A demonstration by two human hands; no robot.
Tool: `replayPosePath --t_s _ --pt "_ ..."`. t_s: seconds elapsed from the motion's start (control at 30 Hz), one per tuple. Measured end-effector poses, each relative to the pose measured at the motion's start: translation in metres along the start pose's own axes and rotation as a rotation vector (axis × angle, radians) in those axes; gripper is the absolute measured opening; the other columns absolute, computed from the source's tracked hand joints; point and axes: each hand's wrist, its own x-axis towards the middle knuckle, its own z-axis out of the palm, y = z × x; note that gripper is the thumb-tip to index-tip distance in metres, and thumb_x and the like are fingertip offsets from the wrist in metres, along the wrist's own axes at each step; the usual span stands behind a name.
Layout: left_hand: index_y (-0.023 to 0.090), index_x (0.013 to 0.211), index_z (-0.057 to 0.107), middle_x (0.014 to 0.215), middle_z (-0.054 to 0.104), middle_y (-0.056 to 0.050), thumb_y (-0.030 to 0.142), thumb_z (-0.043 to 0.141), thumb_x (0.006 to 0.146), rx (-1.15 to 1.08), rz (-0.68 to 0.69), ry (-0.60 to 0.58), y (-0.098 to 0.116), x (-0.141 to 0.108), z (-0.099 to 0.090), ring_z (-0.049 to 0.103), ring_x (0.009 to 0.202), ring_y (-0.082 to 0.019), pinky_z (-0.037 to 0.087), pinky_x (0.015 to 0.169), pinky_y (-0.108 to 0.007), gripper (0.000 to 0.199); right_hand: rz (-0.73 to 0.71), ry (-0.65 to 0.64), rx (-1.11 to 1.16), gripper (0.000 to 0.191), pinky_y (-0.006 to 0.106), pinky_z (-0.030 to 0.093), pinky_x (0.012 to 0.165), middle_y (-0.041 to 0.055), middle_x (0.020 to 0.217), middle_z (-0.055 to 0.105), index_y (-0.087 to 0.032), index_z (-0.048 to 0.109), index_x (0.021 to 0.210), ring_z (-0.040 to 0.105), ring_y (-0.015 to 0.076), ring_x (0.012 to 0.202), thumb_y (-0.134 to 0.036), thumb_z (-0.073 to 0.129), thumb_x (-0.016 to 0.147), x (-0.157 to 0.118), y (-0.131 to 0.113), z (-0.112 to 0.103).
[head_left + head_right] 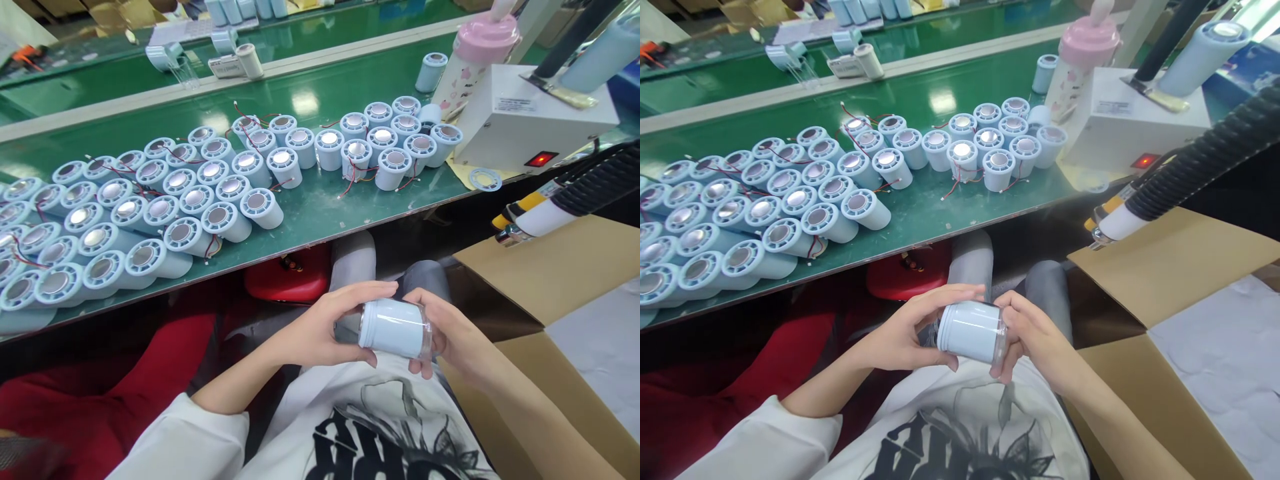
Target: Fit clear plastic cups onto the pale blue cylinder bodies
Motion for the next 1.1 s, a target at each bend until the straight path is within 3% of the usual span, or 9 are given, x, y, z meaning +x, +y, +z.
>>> replayPosePath --t_s 0.23,0.4,0.5,0.57,0.63,0.7,0.77,0.97,1.1 --pt "0.035 0.136 0.051 0.146 0.047 -0.009 0.020 0.083 0.068 0.068 0.075 -0.004 -0.005 0.004 -0.002 0.049 0.131 -0.029 0.039 0.109 -0.043 0.076 0.205 -0.067 0.158 0.058 0.017 0.045 0.037 0.0053 0.059 0.069 -0.016 0.059 0.076 0.060 0.0121 0.039 -0.073 0.051 0.081 0.008 -0.002 0.003" --pt "0.029 0.129 0.057 0.134 0.053 -0.011 0.021 0.080 0.071 0.056 0.005 0.052 0.001 0.003 0.002 0.054 0.122 -0.027 0.051 0.095 -0.035 0.063 0.241 -0.149 0.056 0.073 0.016 0.038 0.032 0.0048 0.049 0.060 -0.015 0.061 0.064 0.053 0.0097 0.034 -0.078 0.031 0.085 0.009 -0.001 0.002" --pt "0.026 0.131 0.053 0.129 0.055 -0.011 0.023 0.078 0.074 -0.059 -0.128 0.118 0.007 0.002 0.006 0.057 0.117 -0.025 0.052 0.093 -0.033 0.063 -0.035 0.036 -0.184 0.056 0.021 0.046 0.038 0.0053 0.061 0.066 -0.017 0.061 0.083 0.059 0.0139 0.045 -0.063 0.031 0.094 0.009 0.007 -0.003" --pt "0.024 0.131 0.053 0.126 0.056 -0.010 0.024 0.078 0.074 -0.126 -0.196 0.139 0.011 0.001 0.008 0.060 0.111 -0.023 0.053 0.092 -0.032 0.062 -0.417 0.198 -0.460 0.024 0.031 0.058 0.067 0.0102 0.101 0.071 -0.021 0.057 0.109 0.070 0.0199 0.080 -0.038 0.045 0.097 0.008 0.013 -0.008" --pt "0.024 0.131 0.052 0.122 0.058 -0.009 0.025 0.077 0.075 -0.187 -0.237 0.140 0.012 0.002 0.008 0.062 0.105 -0.021 0.054 0.087 -0.029 0.062 -0.791 0.184 -0.747 0.038 0.045 0.049 0.099 0.0082 0.140 0.052 -0.031 0.049 0.125 0.056 0.0251 0.122 -0.013 0.053 0.091 0.007 0.017 -0.013" --pt "0.024 0.134 0.049 0.118 0.061 -0.009 0.029 0.075 0.078 -0.229 -0.270 0.115 0.012 0.002 0.007 0.064 0.099 -0.020 0.055 0.081 -0.029 0.062 -0.984 0.063 -0.922 0.059 0.051 0.041 0.108 0.0025 0.151 0.039 -0.039 0.048 0.130 0.041 0.0267 0.136 -0.001 0.055 0.086 0.005 0.019 -0.017" --pt "0.026 0.137 0.047 0.121 0.061 -0.010 0.033 0.076 0.077 -0.222 -0.284 0.076 0.012 0.004 0.005 0.065 0.101 -0.022 0.055 0.081 -0.031 0.067 -0.941 0.015 -0.891 0.061 0.049 0.045 0.105 0.0023 0.150 0.042 -0.041 0.050 0.130 0.042 0.0270 0.136 -0.002 0.059 0.085 0.003 0.019 -0.019" --pt "0.031 0.142 0.045 0.146 0.047 -0.011 0.022 0.080 0.072 -0.105 -0.217 -0.004 0.013 0.005 -0.001 0.054 0.124 -0.028 0.049 0.101 -0.041 0.079 -0.381 -0.034 -0.224 0.049 0.036 0.060 0.083 0.0058 0.120 0.067 -0.034 0.055 0.131 0.067 0.0240 0.103 -0.032 0.071 0.085 -0.002 0.016 -0.015" --pt "0.029 0.145 0.040 0.138 0.056 -0.011 0.021 0.076 0.076 -0.222 -0.289 -0.032 0.012 0.007 0.000 0.061 0.116 -0.025 0.051 0.098 -0.039 0.079 -0.409 0.070 -0.330 0.045 0.034 0.060 0.083 0.0035 0.123 0.067 -0.034 0.068 0.119 0.067 0.0246 0.102 -0.025 0.079 0.075 -0.006 0.013 -0.017"
